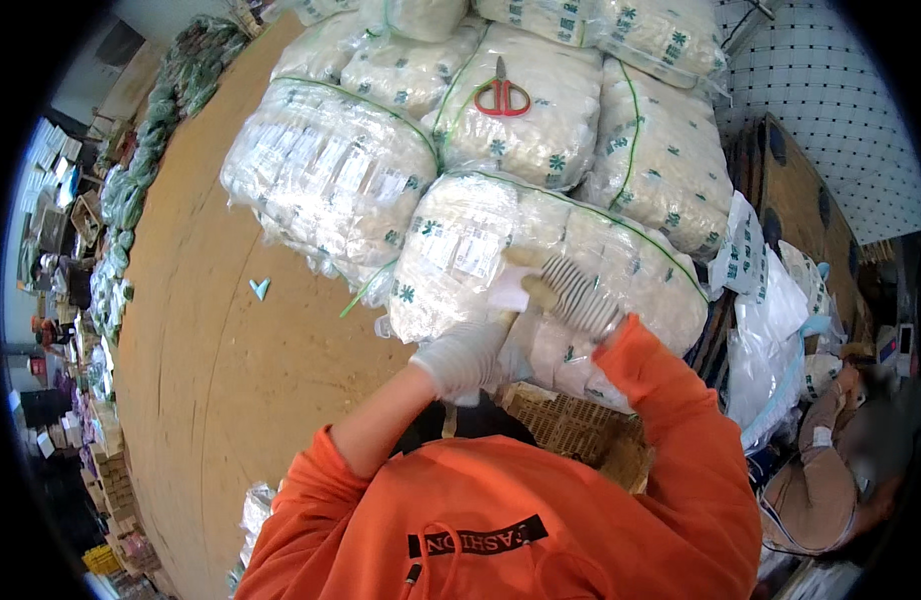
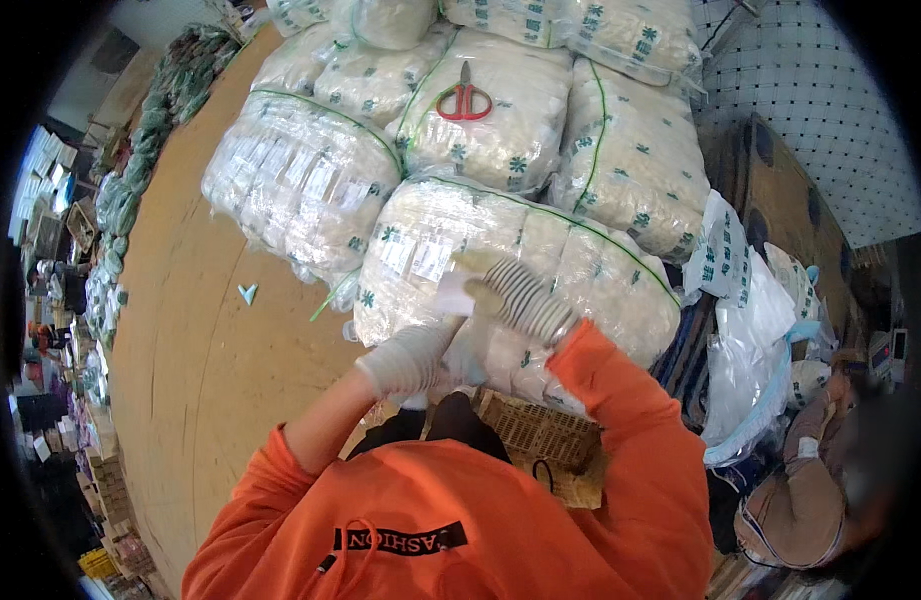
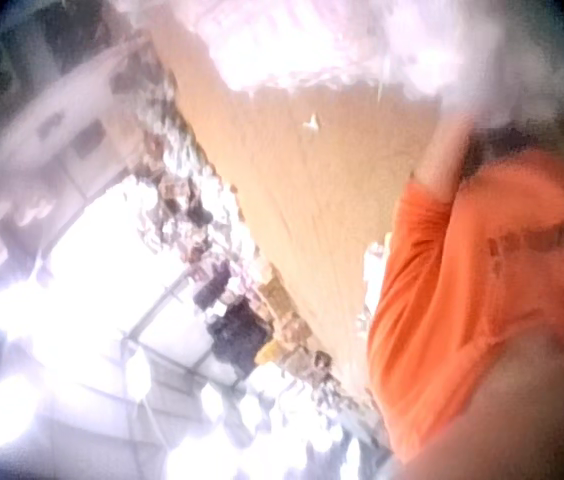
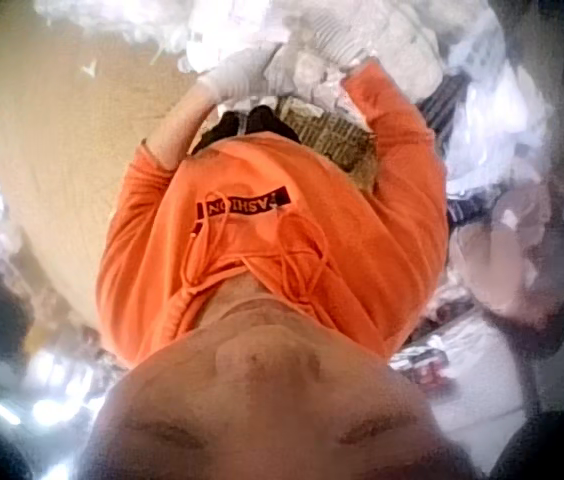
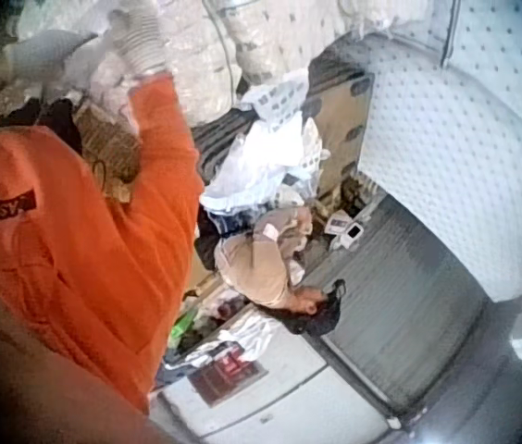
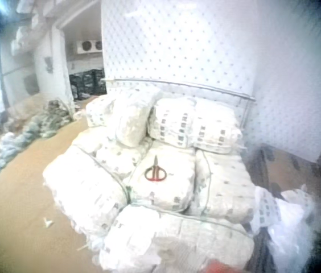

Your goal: The person applies printed labels to small plastic bags of popcorn in a basket, then moves to a stack of large white sacks and applies labels to them as well. The person uses gloves and handles each item one at a time, placing labeled items back into the basket or onto the stack.

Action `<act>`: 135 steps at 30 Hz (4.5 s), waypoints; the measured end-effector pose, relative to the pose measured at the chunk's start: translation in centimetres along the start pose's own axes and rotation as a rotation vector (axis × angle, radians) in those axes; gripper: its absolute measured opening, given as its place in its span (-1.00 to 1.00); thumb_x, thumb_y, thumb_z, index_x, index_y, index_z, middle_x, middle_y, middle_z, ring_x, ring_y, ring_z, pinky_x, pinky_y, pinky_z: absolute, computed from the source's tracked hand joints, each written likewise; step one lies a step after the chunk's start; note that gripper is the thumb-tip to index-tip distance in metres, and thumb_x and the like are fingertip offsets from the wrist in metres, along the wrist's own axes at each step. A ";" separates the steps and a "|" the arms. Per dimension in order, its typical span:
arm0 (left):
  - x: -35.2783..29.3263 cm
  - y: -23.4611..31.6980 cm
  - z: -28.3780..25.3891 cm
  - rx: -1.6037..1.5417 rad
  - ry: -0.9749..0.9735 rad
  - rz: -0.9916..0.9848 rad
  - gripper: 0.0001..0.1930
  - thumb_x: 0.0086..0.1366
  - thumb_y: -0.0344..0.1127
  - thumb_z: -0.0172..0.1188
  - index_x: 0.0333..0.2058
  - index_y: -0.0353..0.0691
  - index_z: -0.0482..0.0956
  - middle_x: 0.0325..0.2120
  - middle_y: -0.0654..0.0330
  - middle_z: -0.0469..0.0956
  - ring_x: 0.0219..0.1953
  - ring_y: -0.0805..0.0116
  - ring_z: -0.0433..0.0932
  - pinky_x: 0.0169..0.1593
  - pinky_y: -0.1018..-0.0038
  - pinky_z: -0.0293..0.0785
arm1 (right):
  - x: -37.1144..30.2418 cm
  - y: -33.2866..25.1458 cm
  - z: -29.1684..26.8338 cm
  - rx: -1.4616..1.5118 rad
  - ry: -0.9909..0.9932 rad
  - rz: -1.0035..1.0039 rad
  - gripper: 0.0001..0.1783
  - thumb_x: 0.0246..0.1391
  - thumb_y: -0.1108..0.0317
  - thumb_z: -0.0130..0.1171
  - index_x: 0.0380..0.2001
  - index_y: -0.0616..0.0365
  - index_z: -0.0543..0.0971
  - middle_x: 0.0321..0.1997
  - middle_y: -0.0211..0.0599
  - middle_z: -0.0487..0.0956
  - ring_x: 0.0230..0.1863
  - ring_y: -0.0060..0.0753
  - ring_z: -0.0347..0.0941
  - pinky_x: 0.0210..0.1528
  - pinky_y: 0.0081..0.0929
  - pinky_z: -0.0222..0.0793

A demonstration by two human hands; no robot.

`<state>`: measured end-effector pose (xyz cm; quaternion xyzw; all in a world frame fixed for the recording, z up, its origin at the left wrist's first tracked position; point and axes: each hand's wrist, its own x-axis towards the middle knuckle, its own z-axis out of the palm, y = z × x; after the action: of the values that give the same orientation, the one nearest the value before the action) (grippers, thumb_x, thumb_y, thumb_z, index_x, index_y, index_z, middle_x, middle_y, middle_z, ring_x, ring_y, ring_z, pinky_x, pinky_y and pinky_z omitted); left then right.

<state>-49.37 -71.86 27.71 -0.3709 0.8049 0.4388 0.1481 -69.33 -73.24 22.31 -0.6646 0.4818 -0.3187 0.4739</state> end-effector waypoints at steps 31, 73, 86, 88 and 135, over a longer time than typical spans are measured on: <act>-7.2 -6.7 4.1 -1.264 0.247 0.227 -0.45 0.02 -0.57 0.21 0.06 -0.35 0.33 -0.17 0.14 0.53 -0.23 0.48 0.53 -0.17 0.60 0.46 | -7.6 -11.9 10.1 0.739 0.346 0.545 -0.82 0.07 0.35 0.15 -0.37 0.28 0.53 -0.64 -0.49 0.42 -0.65 -0.70 0.27 -0.56 -0.71 0.27; 3.2 -1.0 3.8 -0.273 -0.190 0.142 -0.29 0.00 -0.42 0.23 0.17 -0.27 0.18 -0.29 0.01 0.55 -0.24 0.18 0.54 -0.18 0.35 0.48 | -5.8 2.1 -5.2 -1.065 -0.123 -0.360 -0.44 -0.03 0.08 0.15 0.09 -0.12 0.39 0.26 -0.19 0.27 0.24 -0.04 0.20 0.24 -0.05 0.11; -3.4 -1.1 4.4 -1.094 0.440 0.289 -0.24 0.05 -0.56 0.21 0.22 -0.20 0.04 -0.30 0.19 0.50 -0.34 0.50 0.51 -0.23 0.59 0.44 | -11.6 -8.2 6.3 0.746 0.375 0.504 -0.82 0.08 0.33 0.10 -0.38 0.25 0.54 -0.60 -0.45 0.47 -0.60 -0.66 0.31 -0.53 -0.70 0.25; -4.5 -1.5 4.7 -1.350 0.443 0.244 -0.33 0.03 -0.55 0.21 0.16 -0.27 0.20 -0.29 0.24 0.52 -0.40 0.54 0.47 -0.28 0.60 0.42 | -11.8 -8.7 7.0 0.850 0.451 0.543 -0.82 0.09 0.32 0.11 -0.45 0.24 0.52 -0.64 -0.43 0.46 -0.65 -0.66 0.30 -0.59 -0.69 0.24; 6.1 4.9 5.2 -0.152 -0.322 0.143 -0.26 0.02 -0.45 0.23 0.19 -0.35 0.10 -0.29 -0.24 0.52 -0.19 -0.04 0.55 -0.13 0.26 0.47 | -10.0 5.7 -10.2 -0.911 -0.066 -0.422 -0.48 -0.03 0.17 0.20 0.04 0.02 0.42 0.24 -0.14 0.30 0.23 -0.09 0.25 0.12 -0.27 0.31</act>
<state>-57.57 -68.78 24.22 -0.2476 0.7597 0.5615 0.2151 -83.57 -67.59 20.82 -0.8965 0.4121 -0.1437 0.0758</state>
